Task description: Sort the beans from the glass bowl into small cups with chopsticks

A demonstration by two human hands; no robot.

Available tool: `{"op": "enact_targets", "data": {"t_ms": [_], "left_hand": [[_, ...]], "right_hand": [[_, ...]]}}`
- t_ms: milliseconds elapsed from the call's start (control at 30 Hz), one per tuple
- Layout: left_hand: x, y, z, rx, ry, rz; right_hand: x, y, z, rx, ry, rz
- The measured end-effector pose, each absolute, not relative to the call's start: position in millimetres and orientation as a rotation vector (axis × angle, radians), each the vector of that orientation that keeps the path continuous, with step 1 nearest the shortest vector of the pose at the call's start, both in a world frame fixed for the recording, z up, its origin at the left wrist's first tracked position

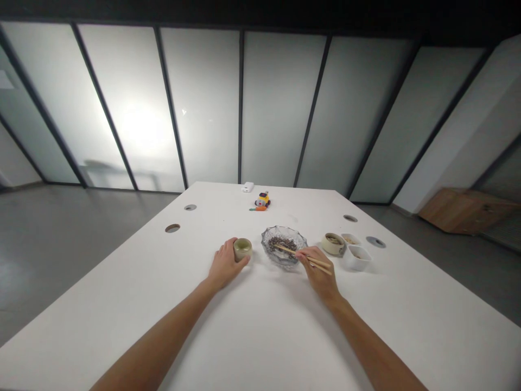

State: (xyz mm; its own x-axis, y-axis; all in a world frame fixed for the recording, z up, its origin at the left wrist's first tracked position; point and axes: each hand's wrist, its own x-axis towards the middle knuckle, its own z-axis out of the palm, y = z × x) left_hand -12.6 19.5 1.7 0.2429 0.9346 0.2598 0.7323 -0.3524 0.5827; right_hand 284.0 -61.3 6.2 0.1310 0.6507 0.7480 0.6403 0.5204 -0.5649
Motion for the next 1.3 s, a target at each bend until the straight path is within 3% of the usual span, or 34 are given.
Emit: {"op": "enact_targets", "data": {"t_ms": [933, 1300], "left_hand": [[-15, 19, 3, 2.245, 1.485, 0.755], [-13, 11, 6, 2.289, 1.365, 0.731]], "right_hand": [[284, -39, 31, -1.367, -1.453, 0.252], [289, -50, 20, -1.250, -1.291, 0.107]]}}
